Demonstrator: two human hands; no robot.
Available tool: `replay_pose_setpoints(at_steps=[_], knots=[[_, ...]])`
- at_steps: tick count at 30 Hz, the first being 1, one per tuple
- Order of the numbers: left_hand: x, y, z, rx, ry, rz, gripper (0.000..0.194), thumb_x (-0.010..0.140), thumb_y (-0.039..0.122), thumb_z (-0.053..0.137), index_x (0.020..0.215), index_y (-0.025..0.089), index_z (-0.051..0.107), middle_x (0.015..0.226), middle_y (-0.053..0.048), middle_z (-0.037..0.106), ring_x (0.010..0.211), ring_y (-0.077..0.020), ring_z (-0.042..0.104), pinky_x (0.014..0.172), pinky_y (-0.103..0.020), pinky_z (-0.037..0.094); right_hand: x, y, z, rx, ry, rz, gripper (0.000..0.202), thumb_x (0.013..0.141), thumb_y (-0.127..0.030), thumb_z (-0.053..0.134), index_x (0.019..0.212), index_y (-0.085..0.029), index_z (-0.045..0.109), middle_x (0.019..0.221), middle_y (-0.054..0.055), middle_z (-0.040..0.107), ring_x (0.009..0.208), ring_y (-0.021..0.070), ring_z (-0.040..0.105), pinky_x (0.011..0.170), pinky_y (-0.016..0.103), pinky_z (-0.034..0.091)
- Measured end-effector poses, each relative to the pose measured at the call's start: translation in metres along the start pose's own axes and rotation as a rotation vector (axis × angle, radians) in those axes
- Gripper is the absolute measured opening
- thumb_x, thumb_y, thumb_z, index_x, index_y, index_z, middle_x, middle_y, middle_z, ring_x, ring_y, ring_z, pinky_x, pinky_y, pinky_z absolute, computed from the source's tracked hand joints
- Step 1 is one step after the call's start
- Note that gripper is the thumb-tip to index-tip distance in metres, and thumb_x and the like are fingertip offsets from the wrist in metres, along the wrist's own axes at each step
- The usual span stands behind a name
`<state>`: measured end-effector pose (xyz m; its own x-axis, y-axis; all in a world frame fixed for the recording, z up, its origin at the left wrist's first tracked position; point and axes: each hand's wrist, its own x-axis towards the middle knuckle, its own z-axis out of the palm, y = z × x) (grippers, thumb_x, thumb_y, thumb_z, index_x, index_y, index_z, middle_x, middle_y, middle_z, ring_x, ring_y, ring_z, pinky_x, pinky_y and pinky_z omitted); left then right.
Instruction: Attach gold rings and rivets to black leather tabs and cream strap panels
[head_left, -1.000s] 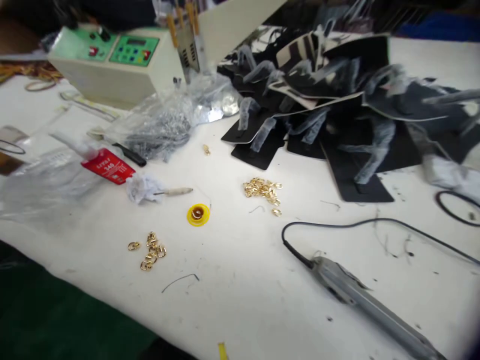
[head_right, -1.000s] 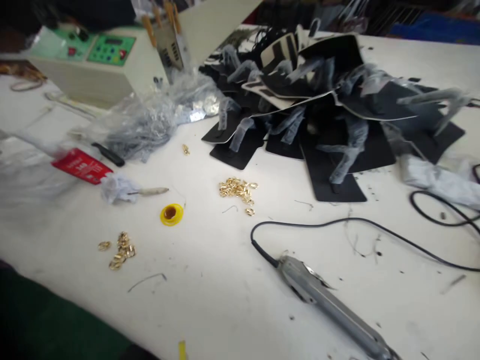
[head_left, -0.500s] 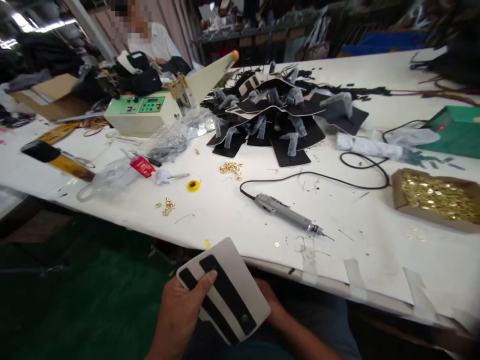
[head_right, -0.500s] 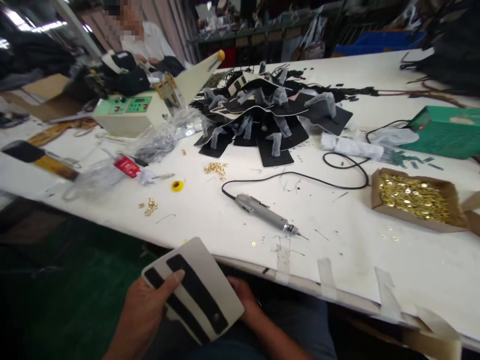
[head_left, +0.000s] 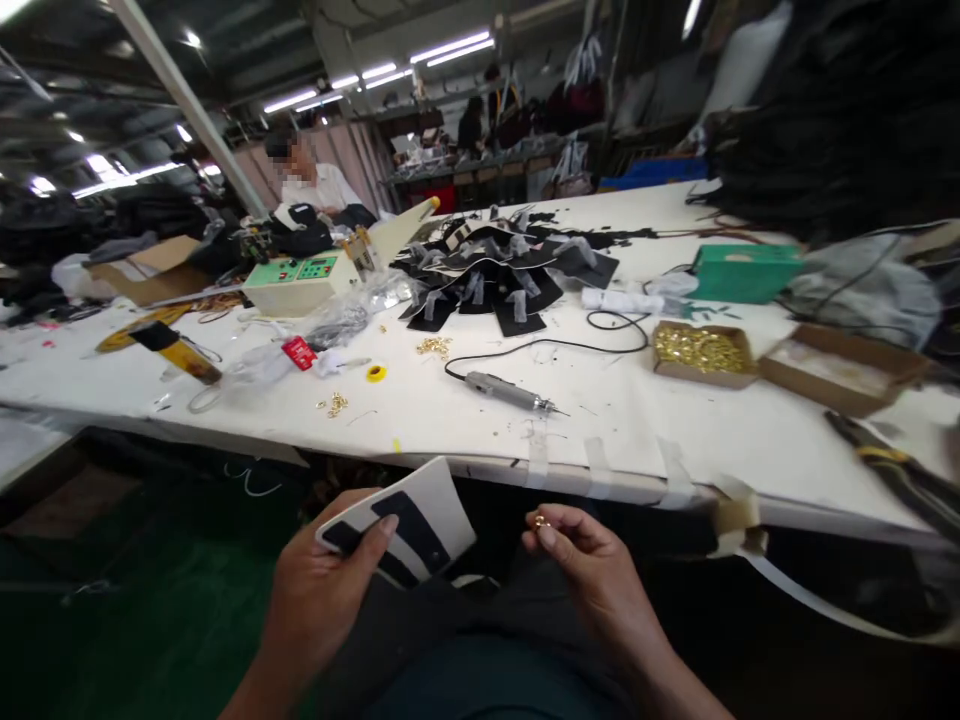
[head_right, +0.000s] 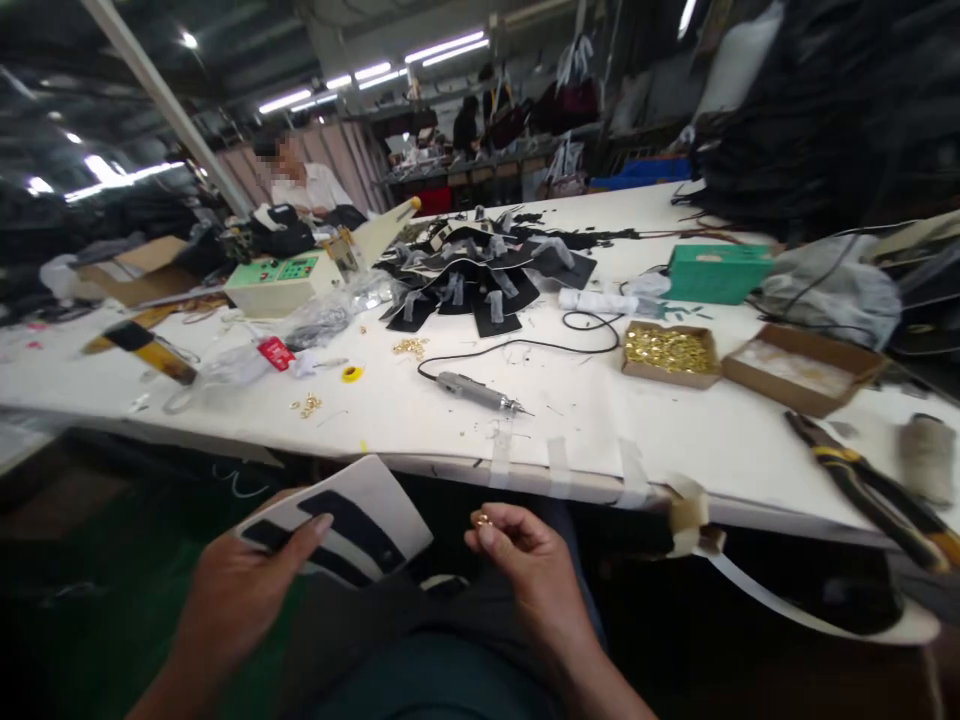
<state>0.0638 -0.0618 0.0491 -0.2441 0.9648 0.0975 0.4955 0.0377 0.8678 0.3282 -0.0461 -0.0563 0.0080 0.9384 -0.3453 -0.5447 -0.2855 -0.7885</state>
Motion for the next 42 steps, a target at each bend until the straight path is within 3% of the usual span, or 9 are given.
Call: replay_pose_setpoints(at_steps=[3, 5, 11, 17, 21, 28, 31, 35, 42], knots=[[-0.011, 0.013, -0.005, 0.180, -0.113, 0.344, 0.017, 0.092, 0.031, 0.072, 0.105, 0.029, 0.082, 0.110, -0.003, 0.081, 0.102, -0.0219, 0.077, 0.094, -0.028, 0.059, -0.010, -0.021, 0.010, 0.038, -0.143, -0.061, 0.036, 0.067, -0.037, 0.099, 0.096, -0.024, 0.084, 0.097, 0.005, 0.081, 0.081, 0.0199, 0.077, 0.083, 0.034, 0.061], [-0.016, 0.017, -0.004, 0.205, -0.186, 0.473, 0.017, 0.093, 0.025, 0.070, 0.105, 0.031, 0.081, 0.109, -0.002, 0.081, 0.101, -0.0197, 0.077, 0.093, -0.025, 0.059, -0.015, -0.031, 0.014, 0.026, -0.225, -0.077, 0.032, 0.072, -0.035, 0.096, 0.099, -0.025, 0.084, 0.099, 0.005, 0.081, 0.083, 0.0195, 0.077, 0.084, 0.033, 0.060], [-0.007, 0.025, 0.017, 0.172, -0.338, 0.556, 0.020, 0.096, 0.017, 0.067, 0.110, 0.028, 0.077, 0.106, -0.003, 0.080, 0.098, -0.0177, 0.077, 0.089, -0.024, 0.060, -0.015, -0.041, 0.018, -0.021, -0.255, -0.114, 0.028, 0.082, -0.036, 0.089, 0.106, -0.023, 0.083, 0.091, 0.004, 0.081, 0.078, 0.0172, 0.075, 0.082, 0.032, 0.058], [0.035, 0.032, 0.047, 0.040, -0.549, 0.802, 0.026, 0.096, 0.005, 0.062, 0.112, 0.020, 0.075, 0.106, -0.007, 0.078, 0.097, -0.0164, 0.074, 0.086, -0.026, 0.061, -0.002, -0.071, 0.008, -0.136, -0.182, -0.140, 0.027, 0.081, -0.036, 0.090, 0.102, -0.021, 0.081, 0.083, 0.001, 0.075, 0.068, 0.0122, 0.068, 0.066, 0.024, 0.053], [0.062, 0.030, 0.064, 0.032, -0.635, 0.959, 0.032, 0.094, 0.001, 0.062, 0.119, 0.017, 0.073, 0.109, -0.010, 0.077, 0.099, -0.0176, 0.073, 0.085, -0.028, 0.062, 0.004, -0.098, -0.001, -0.235, -0.171, -0.165, 0.022, 0.084, -0.035, 0.088, 0.096, -0.020, 0.078, 0.083, 0.002, 0.074, 0.070, 0.0123, 0.067, 0.068, 0.024, 0.051], [0.071, 0.020, 0.064, 0.122, -0.548, 1.167, 0.028, 0.101, 0.019, 0.062, 0.125, 0.010, 0.074, 0.119, -0.015, 0.078, 0.111, -0.0248, 0.069, 0.093, -0.038, 0.061, 0.000, -0.109, 0.021, -0.496, -0.208, -0.208, 0.014, 0.087, -0.032, 0.083, 0.089, -0.019, 0.077, 0.084, 0.000, 0.069, 0.078, 0.0119, 0.059, 0.073, 0.023, 0.048], [0.067, 0.019, 0.052, 0.181, -0.471, 1.222, 0.023, 0.101, 0.012, 0.061, 0.117, 0.007, 0.076, 0.116, -0.013, 0.080, 0.113, -0.0230, 0.070, 0.096, -0.037, 0.060, -0.001, -0.105, 0.037, -0.559, -0.277, -0.132, 0.014, 0.088, -0.031, 0.080, 0.087, -0.018, 0.076, 0.081, 0.000, 0.070, 0.074, 0.0118, 0.058, 0.068, 0.023, 0.047], [0.061, 0.015, 0.035, 0.266, -0.385, 1.243, 0.017, 0.099, 0.008, 0.064, 0.109, 0.009, 0.078, 0.112, -0.010, 0.082, 0.113, -0.0212, 0.071, 0.098, -0.036, 0.059, -0.001, -0.097, 0.054, -0.658, -0.324, -0.162, 0.010, 0.089, -0.025, 0.077, 0.082, -0.017, 0.074, 0.076, -0.002, 0.070, 0.069, 0.0109, 0.058, 0.065, 0.022, 0.046], [0.055, 0.004, 0.017, 0.318, -0.342, 1.250, 0.016, 0.100, 0.009, 0.064, 0.108, 0.011, 0.078, 0.110, -0.008, 0.083, 0.111, -0.0205, 0.073, 0.096, -0.037, 0.061, 0.005, -0.082, 0.066, -0.748, -0.564, -0.336, 0.014, 0.097, -0.018, 0.070, 0.105, -0.023, 0.081, 0.093, 0.000, 0.077, 0.086, 0.0133, 0.069, 0.082, 0.026, 0.052]])
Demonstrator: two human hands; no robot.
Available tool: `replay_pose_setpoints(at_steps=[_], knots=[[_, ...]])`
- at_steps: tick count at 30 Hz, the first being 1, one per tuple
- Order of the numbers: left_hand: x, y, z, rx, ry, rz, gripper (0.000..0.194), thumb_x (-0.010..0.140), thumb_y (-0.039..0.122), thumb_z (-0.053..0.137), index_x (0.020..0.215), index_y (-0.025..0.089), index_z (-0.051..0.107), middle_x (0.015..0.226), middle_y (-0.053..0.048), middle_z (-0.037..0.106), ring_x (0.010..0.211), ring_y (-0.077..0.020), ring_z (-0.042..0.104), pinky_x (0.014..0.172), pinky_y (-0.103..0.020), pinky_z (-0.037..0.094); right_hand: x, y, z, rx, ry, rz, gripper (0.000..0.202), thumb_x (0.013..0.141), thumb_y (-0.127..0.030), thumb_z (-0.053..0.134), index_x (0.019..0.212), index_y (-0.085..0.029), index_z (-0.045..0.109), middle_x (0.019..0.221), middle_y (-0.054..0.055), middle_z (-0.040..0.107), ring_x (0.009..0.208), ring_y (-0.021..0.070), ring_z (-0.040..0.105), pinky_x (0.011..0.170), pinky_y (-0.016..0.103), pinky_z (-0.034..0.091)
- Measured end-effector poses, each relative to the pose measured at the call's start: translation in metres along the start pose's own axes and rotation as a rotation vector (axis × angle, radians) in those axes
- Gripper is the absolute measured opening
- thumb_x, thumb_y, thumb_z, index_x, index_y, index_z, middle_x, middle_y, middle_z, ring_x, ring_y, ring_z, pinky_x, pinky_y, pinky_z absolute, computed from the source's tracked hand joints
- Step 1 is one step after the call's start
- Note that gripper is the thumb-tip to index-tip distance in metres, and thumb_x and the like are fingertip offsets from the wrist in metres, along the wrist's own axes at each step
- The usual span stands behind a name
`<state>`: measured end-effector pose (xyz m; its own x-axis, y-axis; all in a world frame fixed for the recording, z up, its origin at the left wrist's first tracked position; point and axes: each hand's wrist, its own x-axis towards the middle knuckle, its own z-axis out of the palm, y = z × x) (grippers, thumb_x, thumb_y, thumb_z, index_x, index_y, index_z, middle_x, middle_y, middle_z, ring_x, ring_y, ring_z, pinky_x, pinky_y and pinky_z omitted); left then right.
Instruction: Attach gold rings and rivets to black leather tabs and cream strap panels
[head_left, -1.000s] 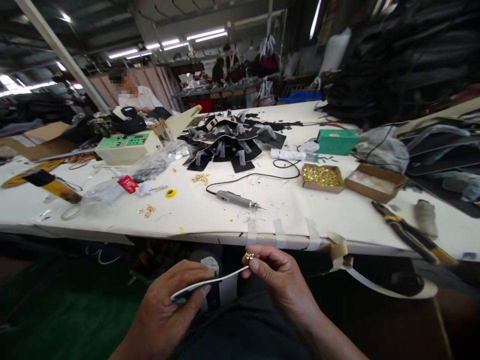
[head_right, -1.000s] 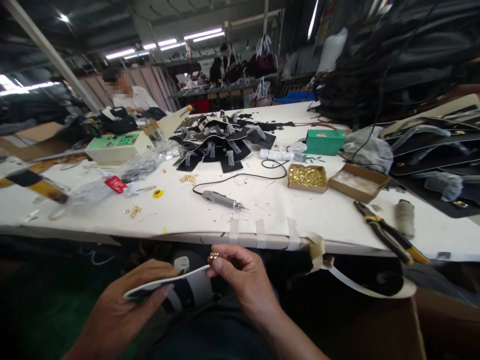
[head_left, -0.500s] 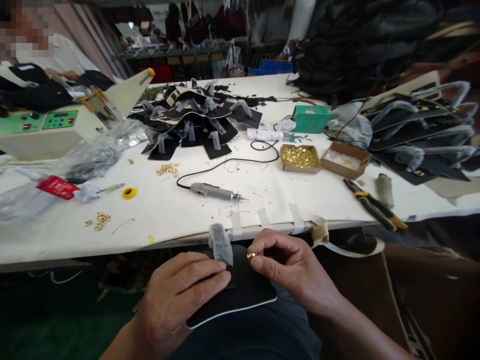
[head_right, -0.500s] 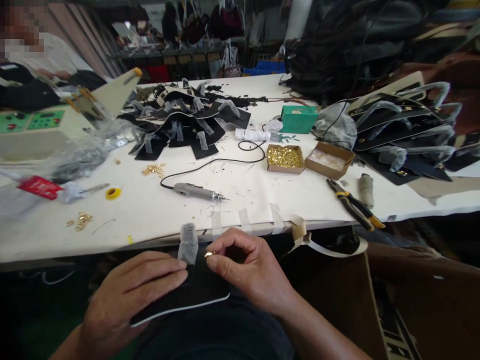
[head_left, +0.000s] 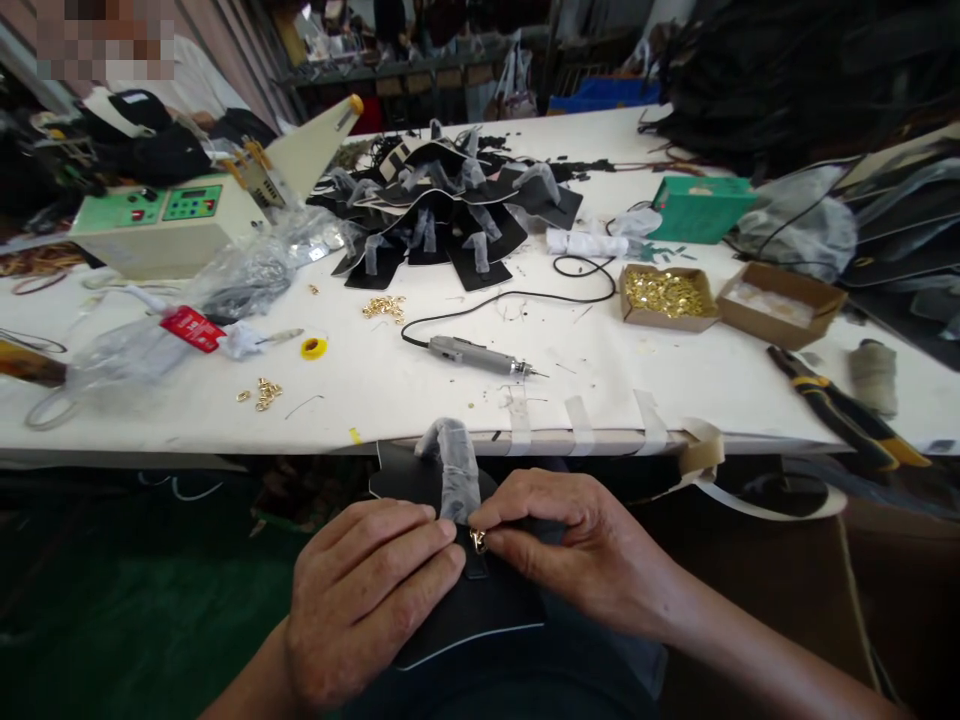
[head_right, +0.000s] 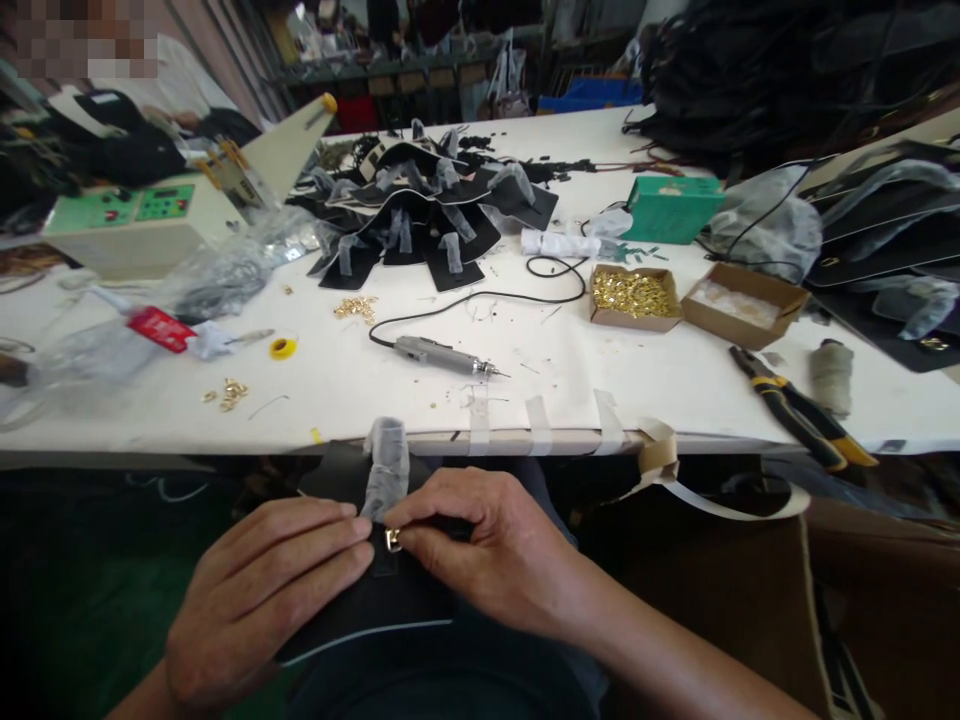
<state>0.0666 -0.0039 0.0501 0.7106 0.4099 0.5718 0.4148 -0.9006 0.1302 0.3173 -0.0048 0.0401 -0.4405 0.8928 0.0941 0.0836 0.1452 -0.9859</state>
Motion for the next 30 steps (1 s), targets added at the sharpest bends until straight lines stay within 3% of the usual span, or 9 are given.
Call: replay_pose_setpoints(at_steps=[6, 13, 30], knots=[[0.000, -0.004, 0.006, -0.038, 0.019, 0.001, 0.015, 0.100, 0.011, 0.065, 0.106, 0.011, 0.078, 0.108, -0.008, 0.083, 0.107, -0.0206, 0.074, 0.093, -0.036, 0.062, -0.003, 0.006, -0.001, -0.014, 0.017, -0.022, 0.012, 0.100, -0.023, 0.071, 0.103, -0.024, 0.082, 0.094, -0.001, 0.077, 0.087, 0.0122, 0.070, 0.081, 0.024, 0.053], [0.009, -0.008, 0.015, -0.089, 0.003, -0.005, 0.014, 0.098, 0.010, 0.066, 0.106, 0.011, 0.078, 0.108, -0.008, 0.083, 0.107, -0.0211, 0.074, 0.091, -0.036, 0.063, -0.002, 0.010, -0.013, 0.078, -0.001, 0.138, 0.009, 0.099, -0.025, 0.072, 0.097, -0.021, 0.080, 0.094, -0.001, 0.072, 0.089, 0.0124, 0.067, 0.082, 0.024, 0.051], [0.008, -0.011, 0.023, -0.130, -0.041, -0.034, 0.017, 0.094, 0.007, 0.069, 0.108, 0.009, 0.078, 0.109, -0.012, 0.082, 0.105, -0.0231, 0.074, 0.088, -0.038, 0.063, 0.003, 0.013, -0.018, 0.019, -0.040, 0.091, 0.010, 0.101, -0.025, 0.069, 0.100, -0.022, 0.078, 0.094, 0.000, 0.072, 0.088, 0.0133, 0.067, 0.083, 0.026, 0.050]])
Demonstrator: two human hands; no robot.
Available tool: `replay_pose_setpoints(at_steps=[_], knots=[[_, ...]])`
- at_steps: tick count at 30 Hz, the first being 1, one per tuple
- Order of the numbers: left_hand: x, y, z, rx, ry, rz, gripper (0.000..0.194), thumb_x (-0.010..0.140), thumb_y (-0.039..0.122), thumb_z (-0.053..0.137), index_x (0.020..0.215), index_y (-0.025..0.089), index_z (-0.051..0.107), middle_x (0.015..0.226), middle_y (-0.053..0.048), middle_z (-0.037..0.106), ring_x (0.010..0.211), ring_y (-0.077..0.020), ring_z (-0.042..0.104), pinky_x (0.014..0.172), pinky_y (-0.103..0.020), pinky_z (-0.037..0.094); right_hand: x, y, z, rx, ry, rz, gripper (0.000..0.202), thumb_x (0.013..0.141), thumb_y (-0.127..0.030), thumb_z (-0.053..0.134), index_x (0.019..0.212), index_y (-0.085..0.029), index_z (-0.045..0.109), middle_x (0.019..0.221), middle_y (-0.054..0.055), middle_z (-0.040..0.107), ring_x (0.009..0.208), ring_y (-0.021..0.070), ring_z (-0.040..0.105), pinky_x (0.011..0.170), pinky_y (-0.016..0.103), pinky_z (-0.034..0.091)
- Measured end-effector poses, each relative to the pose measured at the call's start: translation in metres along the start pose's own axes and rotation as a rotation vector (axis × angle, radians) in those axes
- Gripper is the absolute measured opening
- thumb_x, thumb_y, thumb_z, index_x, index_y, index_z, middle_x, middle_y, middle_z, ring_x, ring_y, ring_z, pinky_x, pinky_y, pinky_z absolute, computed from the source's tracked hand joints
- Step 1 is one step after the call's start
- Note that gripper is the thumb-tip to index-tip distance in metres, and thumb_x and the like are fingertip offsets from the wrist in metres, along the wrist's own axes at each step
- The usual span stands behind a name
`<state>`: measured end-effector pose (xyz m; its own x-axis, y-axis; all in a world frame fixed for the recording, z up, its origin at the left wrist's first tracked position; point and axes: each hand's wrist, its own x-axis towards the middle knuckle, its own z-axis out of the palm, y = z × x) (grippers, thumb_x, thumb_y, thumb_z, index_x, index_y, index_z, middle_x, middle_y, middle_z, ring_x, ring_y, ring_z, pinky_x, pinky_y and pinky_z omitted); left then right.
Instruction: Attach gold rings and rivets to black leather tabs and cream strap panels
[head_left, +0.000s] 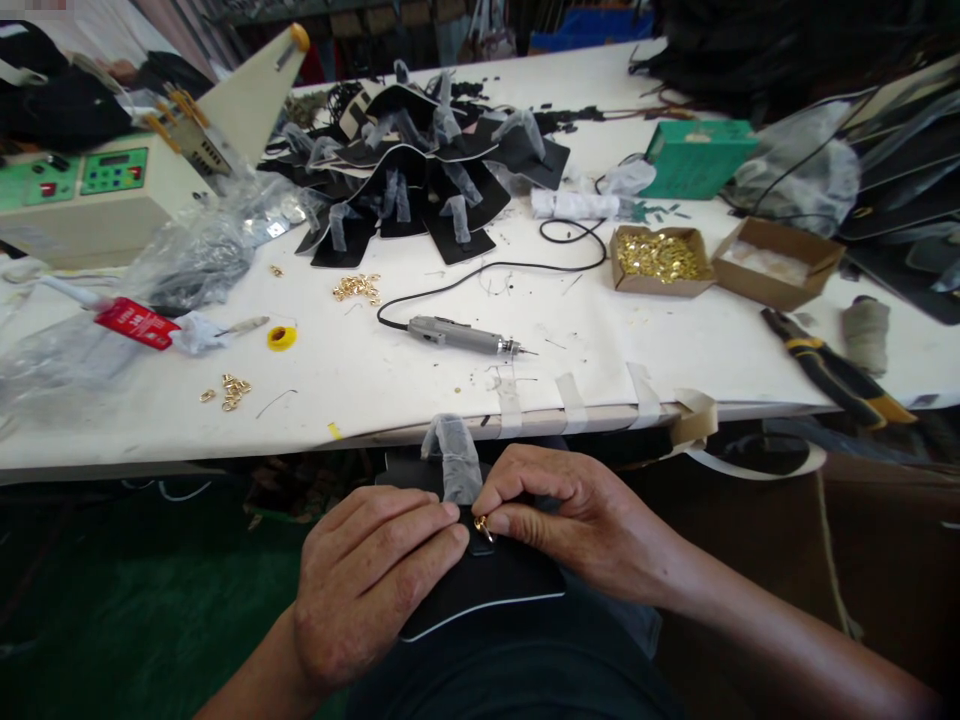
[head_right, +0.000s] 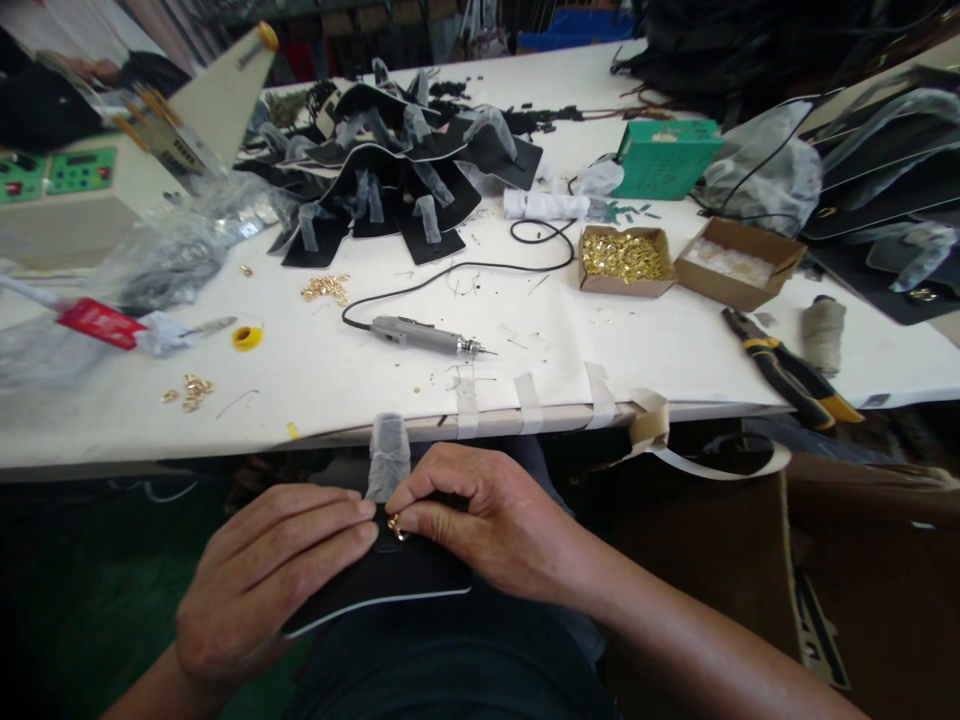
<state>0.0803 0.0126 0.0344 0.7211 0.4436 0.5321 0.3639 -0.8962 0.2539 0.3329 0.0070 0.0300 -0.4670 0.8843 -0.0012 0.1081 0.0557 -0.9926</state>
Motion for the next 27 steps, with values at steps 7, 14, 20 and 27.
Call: replay_pose_setpoints(at_steps=[7, 14, 20, 27], knots=[[0.002, 0.001, 0.002, 0.006, -0.002, 0.000, 0.017, 0.092, 0.007, 0.071, 0.108, 0.010, 0.078, 0.107, -0.011, 0.083, 0.101, -0.0228, 0.075, 0.086, -0.038, 0.063, -0.003, 0.001, 0.006, 0.006, 0.026, 0.035, 0.011, 0.101, -0.026, 0.069, 0.096, -0.021, 0.078, 0.094, 0.000, 0.071, 0.089, 0.0139, 0.067, 0.083, 0.026, 0.050], [-0.003, 0.005, 0.005, -0.056, 0.035, -0.067, 0.019, 0.094, 0.012, 0.070, 0.111, 0.009, 0.077, 0.108, -0.014, 0.082, 0.103, -0.0244, 0.074, 0.086, -0.039, 0.064, -0.005, 0.006, 0.010, 0.032, 0.075, 0.066, 0.012, 0.097, -0.031, 0.074, 0.095, -0.022, 0.080, 0.092, 0.000, 0.074, 0.085, 0.0141, 0.068, 0.080, 0.026, 0.052], [0.003, 0.004, 0.009, -0.143, 0.080, -0.136, 0.026, 0.090, 0.008, 0.074, 0.115, 0.015, 0.075, 0.113, -0.012, 0.082, 0.101, -0.0214, 0.077, 0.084, -0.035, 0.065, -0.005, 0.005, 0.013, 0.037, 0.123, 0.123, 0.012, 0.094, -0.030, 0.075, 0.088, -0.021, 0.079, 0.087, 0.000, 0.074, 0.081, 0.0147, 0.067, 0.074, 0.026, 0.052], [0.005, 0.007, 0.015, -0.321, 0.104, -0.219, 0.036, 0.086, -0.005, 0.072, 0.116, 0.015, 0.073, 0.103, -0.007, 0.082, 0.092, -0.0146, 0.075, 0.083, -0.028, 0.062, -0.008, -0.004, 0.006, 0.002, 0.082, 0.129, 0.013, 0.095, -0.027, 0.069, 0.095, -0.021, 0.081, 0.092, 0.002, 0.076, 0.086, 0.0173, 0.069, 0.077, 0.027, 0.052]])
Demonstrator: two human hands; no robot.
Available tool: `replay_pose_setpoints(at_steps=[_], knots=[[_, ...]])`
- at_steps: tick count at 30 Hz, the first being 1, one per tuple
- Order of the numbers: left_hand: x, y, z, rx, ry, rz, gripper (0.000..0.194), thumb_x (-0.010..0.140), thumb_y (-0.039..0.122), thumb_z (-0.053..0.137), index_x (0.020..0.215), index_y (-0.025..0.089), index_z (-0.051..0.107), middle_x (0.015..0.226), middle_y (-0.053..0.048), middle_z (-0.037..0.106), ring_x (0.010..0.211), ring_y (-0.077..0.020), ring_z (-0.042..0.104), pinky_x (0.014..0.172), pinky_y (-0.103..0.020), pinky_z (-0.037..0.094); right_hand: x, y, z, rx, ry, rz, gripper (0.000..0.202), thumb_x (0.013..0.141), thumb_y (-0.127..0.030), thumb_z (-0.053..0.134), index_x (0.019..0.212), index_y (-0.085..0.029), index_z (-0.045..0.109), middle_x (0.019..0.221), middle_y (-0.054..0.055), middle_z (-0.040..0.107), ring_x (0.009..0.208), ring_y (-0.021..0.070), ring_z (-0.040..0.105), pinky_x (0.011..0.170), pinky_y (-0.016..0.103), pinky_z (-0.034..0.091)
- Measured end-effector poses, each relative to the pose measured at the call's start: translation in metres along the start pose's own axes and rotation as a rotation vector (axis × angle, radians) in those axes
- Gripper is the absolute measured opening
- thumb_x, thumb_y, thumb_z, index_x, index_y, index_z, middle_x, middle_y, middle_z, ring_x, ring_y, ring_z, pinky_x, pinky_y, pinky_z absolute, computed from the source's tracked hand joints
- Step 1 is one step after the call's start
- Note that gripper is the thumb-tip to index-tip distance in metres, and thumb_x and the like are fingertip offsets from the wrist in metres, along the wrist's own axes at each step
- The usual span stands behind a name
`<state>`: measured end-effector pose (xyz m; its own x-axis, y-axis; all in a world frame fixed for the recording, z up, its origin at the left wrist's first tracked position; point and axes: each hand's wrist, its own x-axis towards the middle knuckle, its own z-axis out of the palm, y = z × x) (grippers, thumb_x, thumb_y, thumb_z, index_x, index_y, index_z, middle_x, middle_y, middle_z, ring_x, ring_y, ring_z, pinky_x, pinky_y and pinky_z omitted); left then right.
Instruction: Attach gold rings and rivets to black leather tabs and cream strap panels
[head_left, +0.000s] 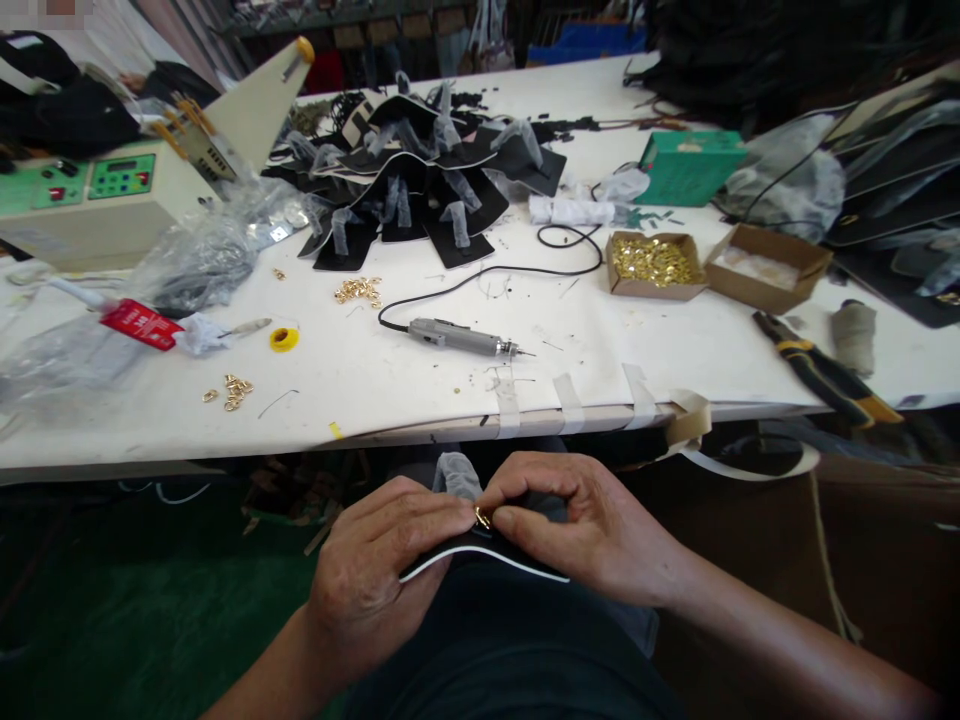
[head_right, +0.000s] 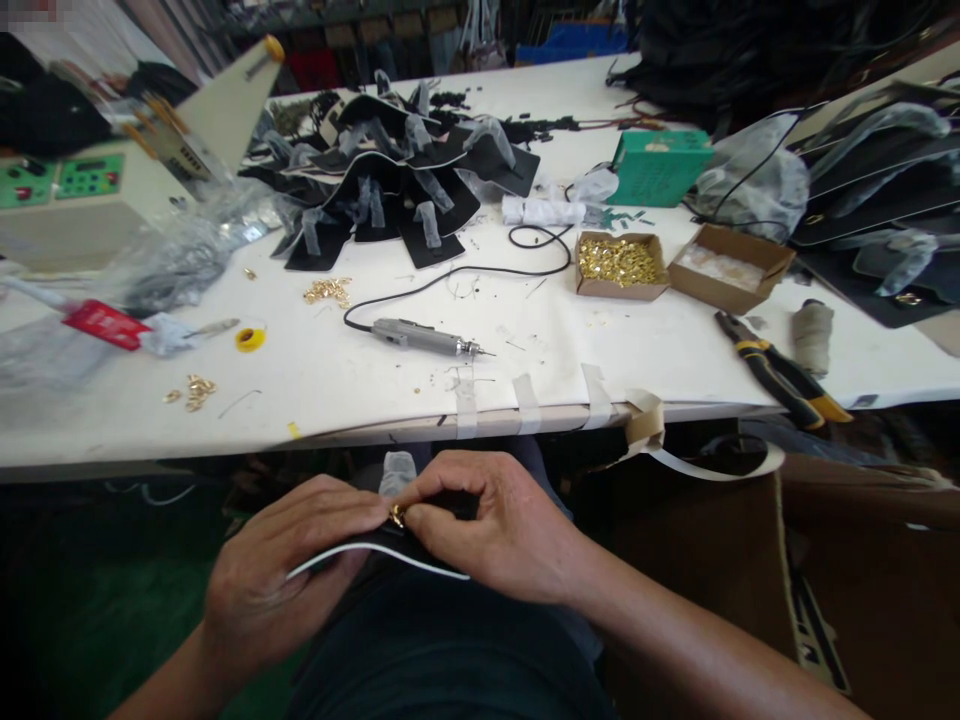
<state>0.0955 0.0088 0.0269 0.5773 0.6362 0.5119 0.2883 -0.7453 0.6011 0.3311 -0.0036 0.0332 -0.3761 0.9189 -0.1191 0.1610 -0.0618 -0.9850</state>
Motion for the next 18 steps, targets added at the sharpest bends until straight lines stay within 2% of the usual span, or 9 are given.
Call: replay_pose_setpoints(at_steps=[2, 4, 6, 7, 9, 11, 14, 16, 18], knots=[[-0.001, 0.001, 0.000, -0.003, -0.004, -0.030, 0.036, 0.086, -0.005, 0.070, 0.115, 0.016, 0.074, 0.103, -0.006, 0.082, 0.092, -0.0142, 0.075, 0.083, -0.027, 0.062, -0.002, -0.002, -0.006, 0.026, -0.065, -0.021, 0.017, 0.092, -0.032, 0.074, 0.103, -0.022, 0.081, 0.097, 0.002, 0.076, 0.089, 0.0191, 0.069, 0.080, 0.029, 0.053], [0.000, 0.003, 0.000, 0.009, 0.019, -0.077, 0.031, 0.087, -0.002, 0.070, 0.111, 0.017, 0.076, 0.098, -0.004, 0.082, 0.089, -0.0132, 0.076, 0.081, -0.025, 0.061, -0.004, -0.003, -0.010, 0.039, -0.126, -0.032, 0.035, 0.081, -0.040, 0.087, 0.111, -0.023, 0.080, 0.103, 0.003, 0.075, 0.093, 0.0211, 0.068, 0.083, 0.030, 0.053], [0.002, 0.006, -0.001, 0.022, 0.040, -0.163, 0.025, 0.089, 0.003, 0.069, 0.105, 0.020, 0.079, 0.093, -0.002, 0.082, 0.083, -0.0125, 0.076, 0.077, -0.023, 0.061, -0.004, -0.003, -0.009, 0.012, -0.128, -0.020, 0.048, 0.071, -0.040, 0.094, 0.113, -0.024, 0.079, 0.106, 0.003, 0.075, 0.097, 0.0222, 0.067, 0.084, 0.031, 0.052], [0.005, 0.008, -0.002, 0.021, 0.037, -0.228, 0.022, 0.090, 0.006, 0.069, 0.102, 0.021, 0.080, 0.091, -0.001, 0.082, 0.079, -0.0125, 0.076, 0.076, -0.023, 0.061, -0.004, -0.002, -0.008, -0.003, -0.097, -0.006, 0.045, 0.072, -0.038, 0.094, 0.111, -0.024, 0.079, 0.106, 0.002, 0.075, 0.097, 0.0217, 0.067, 0.084, 0.030, 0.052], [0.011, 0.009, -0.004, -0.021, 0.010, -0.409, 0.019, 0.089, 0.012, 0.070, 0.100, 0.023, 0.082, 0.088, 0.000, 0.082, 0.075, -0.0141, 0.076, 0.072, -0.024, 0.062, 0.001, -0.001, -0.003, 0.017, -0.019, 0.031, 0.030, 0.081, -0.036, 0.088, 0.106, -0.022, 0.078, 0.098, 0.002, 0.074, 0.090, 0.0188, 0.066, 0.077, 0.027, 0.051], [0.018, 0.006, -0.007, -0.144, -0.013, -0.617, 0.015, 0.088, 0.019, 0.073, 0.100, 0.022, 0.083, 0.090, -0.001, 0.083, 0.077, -0.0176, 0.077, 0.071, -0.026, 0.063, 0.008, 0.000, 0.001, 0.126, 0.015, 0.063, 0.024, 0.089, -0.039, 0.080, 0.103, -0.020, 0.077, 0.089, 0.001, 0.073, 0.079, 0.0161, 0.064, 0.068, 0.025, 0.049], [0.028, -0.005, -0.011, -0.413, -0.012, -0.867, 0.020, 0.086, 0.032, 0.079, 0.102, 0.019, 0.082, 0.093, -0.004, 0.084, 0.082, -0.0235, 0.080, 0.073, -0.033, 0.066, 0.021, 0.002, 0.002, 0.361, -0.019, 0.058, 0.036, 0.089, -0.050, 0.079, 0.105, -0.018, 0.076, 0.089, 0.002, 0.075, 0.080, 0.0172, 0.066, 0.070, 0.026, 0.052], [0.035, -0.014, -0.012, -0.555, -0.008, -0.964, 0.028, 0.084, 0.037, 0.083, 0.104, 0.017, 0.080, 0.092, -0.006, 0.084, 0.081, -0.0256, 0.080, 0.075, -0.037, 0.067, 0.029, 0.006, 0.000, 0.471, -0.031, 0.054, 0.042, 0.089, -0.055, 0.078, 0.107, -0.017, 0.077, 0.095, 0.004, 0.077, 0.085, 0.0188, 0.069, 0.077, 0.029, 0.055], [0.040, -0.021, -0.012, -0.653, 0.008, -1.020, 0.034, 0.082, 0.038, 0.085, 0.107, 0.016, 0.079, 0.091, -0.007, 0.084, 0.079, -0.0265, 0.080, 0.076, -0.040, 0.067, 0.037, 0.011, -0.002, 0.523, -0.022, 0.087, 0.045, 0.088, -0.057, 0.077, 0.106, -0.016, 0.077, 0.095, 0.006, 0.078, 0.082, 0.0185, 0.070, 0.076, 0.029, 0.055]])
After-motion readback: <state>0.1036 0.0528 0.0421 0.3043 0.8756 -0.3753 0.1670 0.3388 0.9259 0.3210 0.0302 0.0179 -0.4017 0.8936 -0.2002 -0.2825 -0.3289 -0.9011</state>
